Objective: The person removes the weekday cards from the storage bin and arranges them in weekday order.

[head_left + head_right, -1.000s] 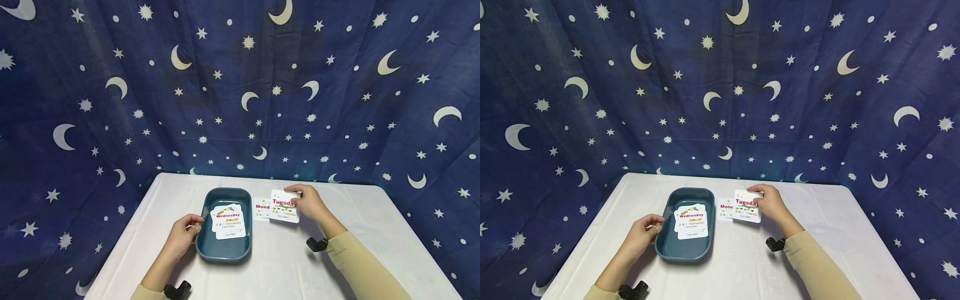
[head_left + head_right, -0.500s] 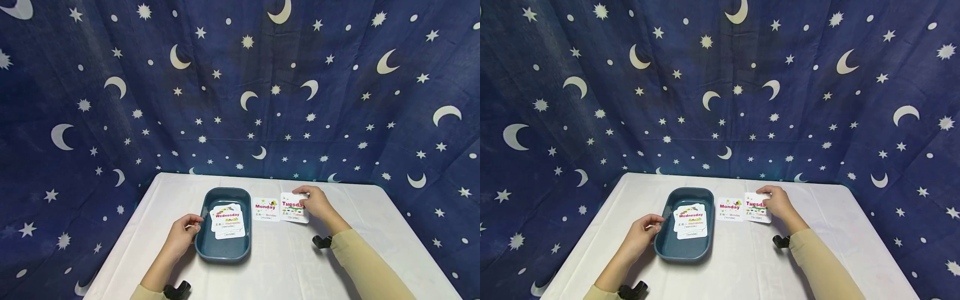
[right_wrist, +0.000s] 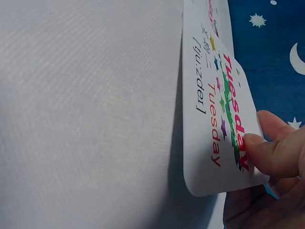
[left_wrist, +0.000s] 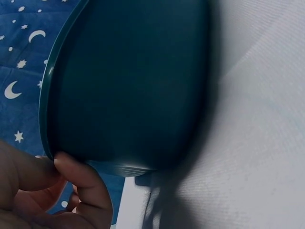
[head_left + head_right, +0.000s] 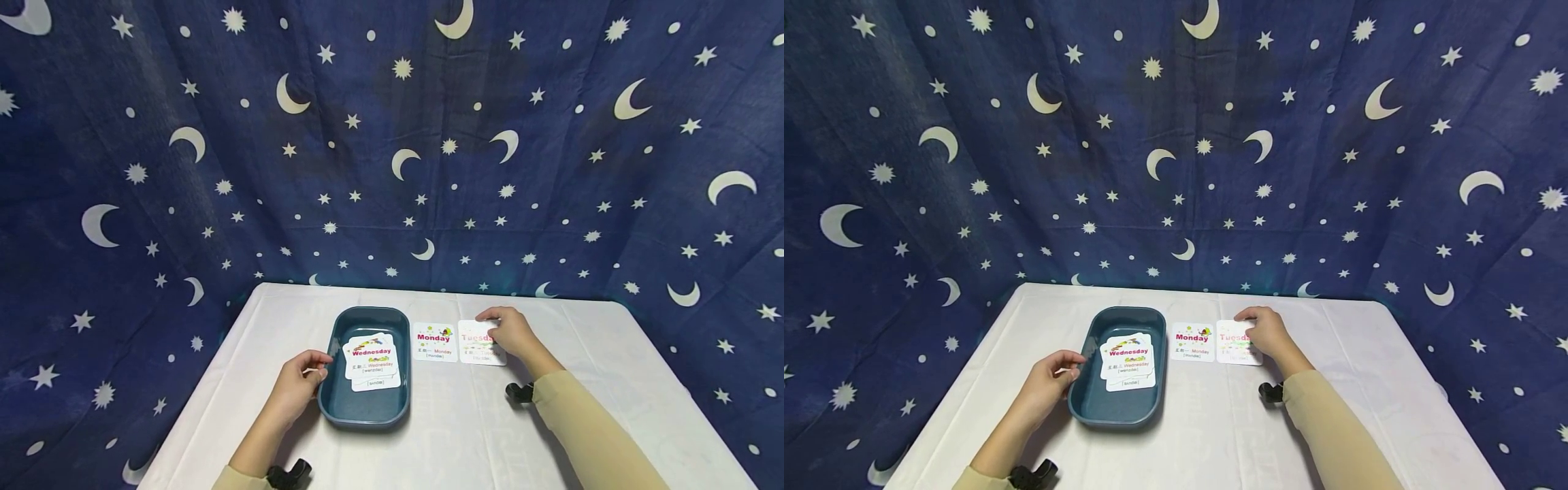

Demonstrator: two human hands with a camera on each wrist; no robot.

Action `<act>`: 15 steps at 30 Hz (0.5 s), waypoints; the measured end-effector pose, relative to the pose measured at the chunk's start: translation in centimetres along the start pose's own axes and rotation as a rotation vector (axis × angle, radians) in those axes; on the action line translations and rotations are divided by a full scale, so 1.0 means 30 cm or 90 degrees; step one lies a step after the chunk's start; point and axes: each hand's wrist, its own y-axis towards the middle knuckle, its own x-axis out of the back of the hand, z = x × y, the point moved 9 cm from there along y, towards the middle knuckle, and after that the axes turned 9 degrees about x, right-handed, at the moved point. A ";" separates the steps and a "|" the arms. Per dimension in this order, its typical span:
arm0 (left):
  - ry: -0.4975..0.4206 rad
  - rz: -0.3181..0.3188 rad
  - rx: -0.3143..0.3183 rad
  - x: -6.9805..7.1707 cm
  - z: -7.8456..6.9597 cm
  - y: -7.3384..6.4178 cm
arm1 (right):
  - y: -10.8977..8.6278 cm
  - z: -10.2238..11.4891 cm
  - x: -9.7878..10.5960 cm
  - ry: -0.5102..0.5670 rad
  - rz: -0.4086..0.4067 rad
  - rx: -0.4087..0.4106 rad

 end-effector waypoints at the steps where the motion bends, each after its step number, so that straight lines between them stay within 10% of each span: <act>1: 0.001 0.000 0.000 0.000 0.000 0.000 | 0.002 -0.004 -0.005 0.000 0.002 0.000; 15: 0.006 0.000 -0.001 -0.002 -0.006 -0.005 | 0.008 -0.024 -0.031 -0.023 0.009 -0.016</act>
